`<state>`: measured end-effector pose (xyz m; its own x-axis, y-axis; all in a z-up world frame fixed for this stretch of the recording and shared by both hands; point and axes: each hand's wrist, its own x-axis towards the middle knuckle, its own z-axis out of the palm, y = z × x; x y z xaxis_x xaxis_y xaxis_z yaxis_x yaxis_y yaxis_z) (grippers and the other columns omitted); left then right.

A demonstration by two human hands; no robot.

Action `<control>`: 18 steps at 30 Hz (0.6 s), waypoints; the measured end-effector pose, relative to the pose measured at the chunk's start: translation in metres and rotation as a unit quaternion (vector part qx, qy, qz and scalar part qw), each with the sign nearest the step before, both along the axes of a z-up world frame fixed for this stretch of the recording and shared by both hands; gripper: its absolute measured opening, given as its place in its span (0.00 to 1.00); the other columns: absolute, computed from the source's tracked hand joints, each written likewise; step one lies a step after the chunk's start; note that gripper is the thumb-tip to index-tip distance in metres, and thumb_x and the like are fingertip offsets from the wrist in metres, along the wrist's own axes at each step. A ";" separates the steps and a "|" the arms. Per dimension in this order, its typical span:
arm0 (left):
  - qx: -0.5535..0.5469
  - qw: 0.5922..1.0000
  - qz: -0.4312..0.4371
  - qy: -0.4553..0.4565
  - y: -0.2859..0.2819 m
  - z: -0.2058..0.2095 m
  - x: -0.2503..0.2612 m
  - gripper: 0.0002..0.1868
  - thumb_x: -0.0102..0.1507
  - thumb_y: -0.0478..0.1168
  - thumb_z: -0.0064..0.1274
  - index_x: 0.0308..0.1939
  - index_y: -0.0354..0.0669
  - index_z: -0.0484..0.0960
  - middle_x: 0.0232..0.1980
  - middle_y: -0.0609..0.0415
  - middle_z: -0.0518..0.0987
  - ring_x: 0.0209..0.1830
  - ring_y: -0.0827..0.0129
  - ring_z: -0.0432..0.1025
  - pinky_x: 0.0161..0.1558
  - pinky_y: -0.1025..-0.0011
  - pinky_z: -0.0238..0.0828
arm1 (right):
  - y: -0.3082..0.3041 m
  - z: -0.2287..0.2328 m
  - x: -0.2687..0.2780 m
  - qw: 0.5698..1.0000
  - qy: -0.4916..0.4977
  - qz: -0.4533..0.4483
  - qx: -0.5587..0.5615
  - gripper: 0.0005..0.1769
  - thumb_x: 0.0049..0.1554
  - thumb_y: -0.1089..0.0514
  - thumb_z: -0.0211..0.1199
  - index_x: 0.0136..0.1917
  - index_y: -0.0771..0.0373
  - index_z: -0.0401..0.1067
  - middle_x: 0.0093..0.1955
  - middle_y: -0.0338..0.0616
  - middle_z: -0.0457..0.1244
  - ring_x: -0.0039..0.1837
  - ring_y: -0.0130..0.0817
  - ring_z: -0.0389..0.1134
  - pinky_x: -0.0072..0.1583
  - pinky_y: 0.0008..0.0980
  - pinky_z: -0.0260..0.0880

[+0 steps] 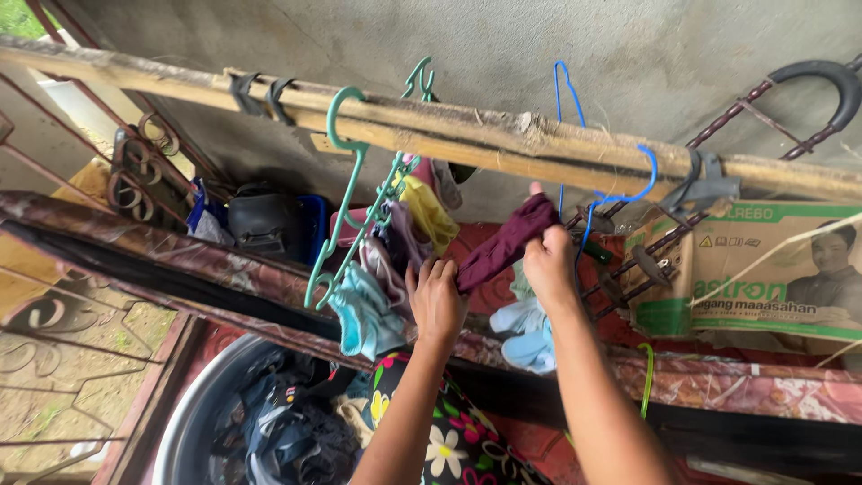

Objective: The person sits on a tiled floor and repeatedly picks wet garments from a metal basin, wrings them, and hangs them on plastic hangers attached to a bamboo rod. The garments include small items such as socks and underwear.

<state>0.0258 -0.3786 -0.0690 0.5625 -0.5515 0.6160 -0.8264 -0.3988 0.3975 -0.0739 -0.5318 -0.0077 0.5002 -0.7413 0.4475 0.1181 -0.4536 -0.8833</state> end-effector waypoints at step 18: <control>0.234 0.961 -0.141 -0.036 -0.084 0.016 0.048 0.26 0.54 0.56 0.59 0.47 0.40 0.78 0.38 0.45 0.84 0.56 0.51 0.71 0.56 0.42 0.56 | -0.119 -0.044 0.031 0.951 0.168 -0.251 -0.061 0.15 0.62 0.63 0.53 0.59 0.72 0.71 0.54 0.66 0.68 0.50 0.61 0.70 0.50 0.51 0.71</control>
